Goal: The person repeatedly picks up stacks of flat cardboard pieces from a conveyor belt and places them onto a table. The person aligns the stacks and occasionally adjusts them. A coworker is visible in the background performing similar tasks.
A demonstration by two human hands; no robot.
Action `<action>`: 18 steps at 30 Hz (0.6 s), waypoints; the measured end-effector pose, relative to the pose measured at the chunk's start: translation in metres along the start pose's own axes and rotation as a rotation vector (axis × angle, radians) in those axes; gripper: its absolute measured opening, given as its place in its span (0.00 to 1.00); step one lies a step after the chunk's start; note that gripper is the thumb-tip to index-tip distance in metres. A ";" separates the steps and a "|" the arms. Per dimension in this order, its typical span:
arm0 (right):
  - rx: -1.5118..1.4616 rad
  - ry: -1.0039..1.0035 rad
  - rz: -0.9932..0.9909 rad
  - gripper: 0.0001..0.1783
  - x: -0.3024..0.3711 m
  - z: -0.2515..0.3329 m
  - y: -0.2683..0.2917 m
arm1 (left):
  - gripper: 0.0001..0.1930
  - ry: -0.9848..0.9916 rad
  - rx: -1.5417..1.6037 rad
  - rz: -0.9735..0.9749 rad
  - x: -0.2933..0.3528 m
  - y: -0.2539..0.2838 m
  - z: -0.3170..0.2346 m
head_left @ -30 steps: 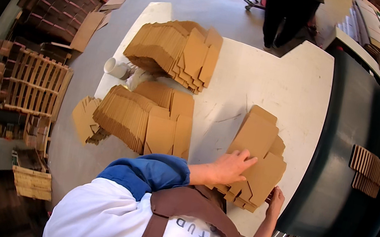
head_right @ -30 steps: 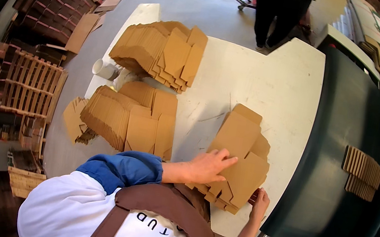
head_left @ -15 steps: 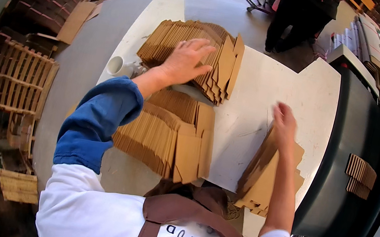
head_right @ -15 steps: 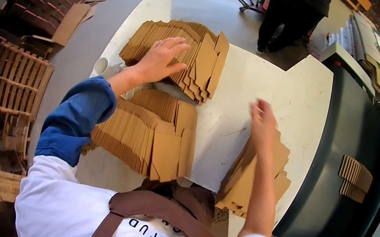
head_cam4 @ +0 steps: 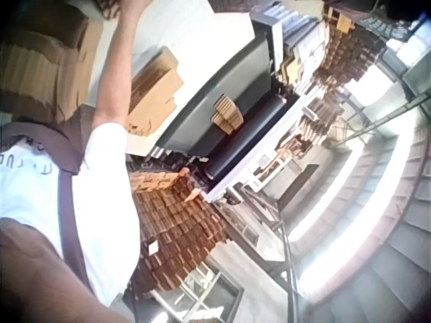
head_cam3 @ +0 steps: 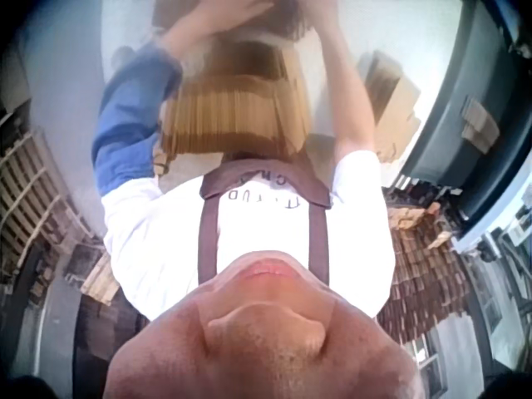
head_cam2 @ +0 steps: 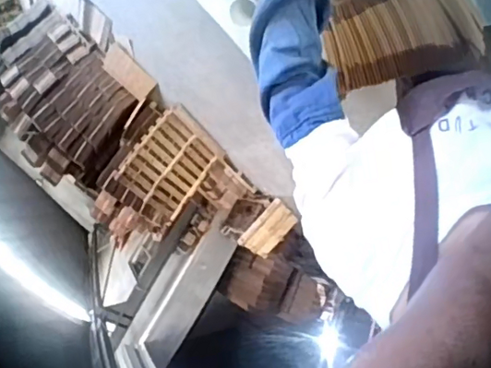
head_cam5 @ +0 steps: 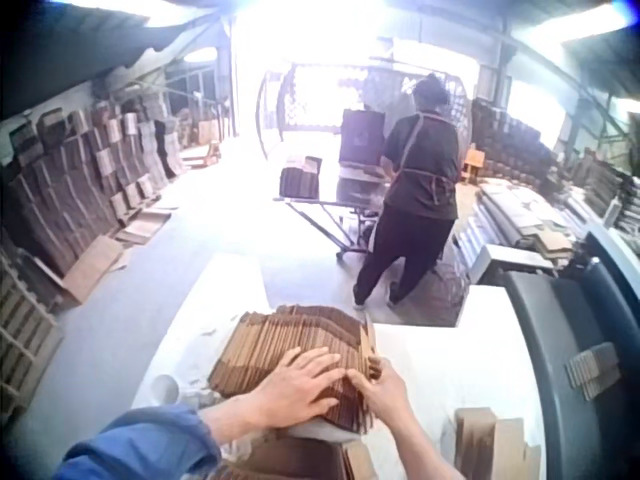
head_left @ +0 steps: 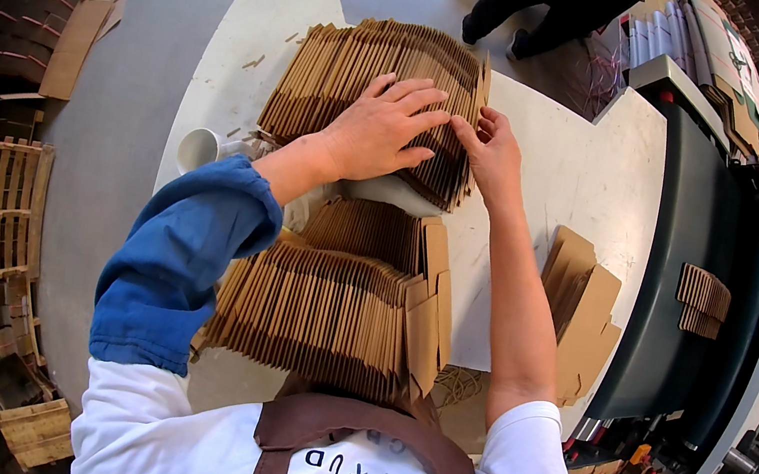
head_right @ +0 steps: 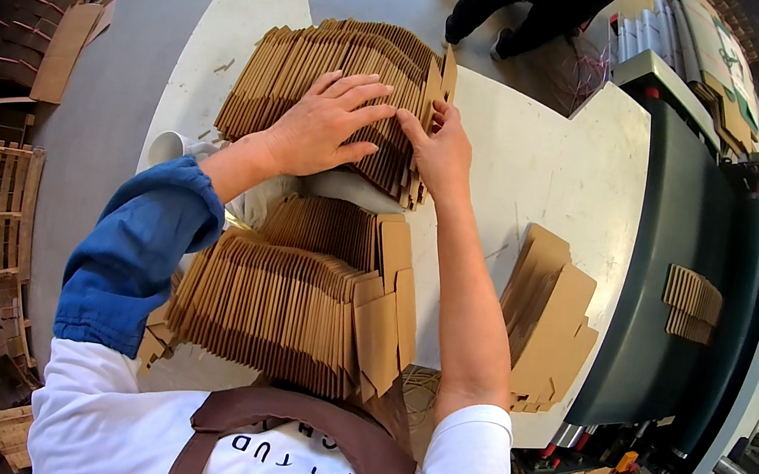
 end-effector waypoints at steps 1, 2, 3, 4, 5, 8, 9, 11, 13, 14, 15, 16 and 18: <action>0.005 0.003 -0.001 0.39 0.000 0.002 -0.001 | 0.25 0.005 0.004 0.003 0.001 0.000 0.002; 0.010 0.006 -0.002 0.38 -0.001 0.003 -0.001 | 0.25 0.009 0.008 0.006 0.001 0.000 0.003; 0.012 0.007 -0.005 0.38 0.000 0.005 0.000 | 0.25 0.012 0.012 0.013 0.001 0.000 0.003; 0.001 0.010 -0.003 0.37 0.000 0.004 -0.001 | 0.25 0.017 0.011 0.013 0.001 0.001 0.003; -0.009 0.014 -0.002 0.37 -0.001 0.003 -0.002 | 0.25 0.021 0.010 0.013 0.001 0.002 0.003; -0.053 0.003 -0.001 0.35 0.002 0.007 -0.002 | 0.25 0.043 -0.003 0.023 0.002 -0.001 0.005; -0.068 -0.004 -0.005 0.35 0.003 0.008 0.000 | 0.25 0.049 -0.007 0.027 0.001 -0.002 0.005; -0.088 -0.009 0.003 0.34 0.003 0.006 0.002 | 0.24 0.040 -0.038 0.032 0.000 -0.001 0.003; -0.094 -0.014 0.010 0.33 0.003 0.004 0.004 | 0.24 0.035 -0.067 0.039 0.000 -0.002 0.001; -0.090 -0.018 0.012 0.34 0.002 0.003 0.005 | 0.24 0.032 -0.081 0.045 -0.001 -0.003 0.000; -0.087 -0.021 0.012 0.34 0.002 0.002 0.006 | 0.24 0.028 -0.094 0.051 -0.002 -0.003 -0.001; -0.093 0.016 -0.019 0.32 0.002 0.002 0.008 | 0.24 0.024 -0.096 0.053 -0.003 -0.003 -0.002; -0.106 0.091 -0.079 0.28 0.004 0.008 0.010 | 0.24 0.019 -0.103 0.057 -0.003 -0.003 -0.005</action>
Point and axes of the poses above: each hand's wrist, its own x-axis away from the middle knuckle, its own y-axis out of the back of the hand, z = x × y, the point moved 8 cm from there along -x, towards the middle knuckle, and after that the axes turned 4 degrees about x, right-handed, at the moved point
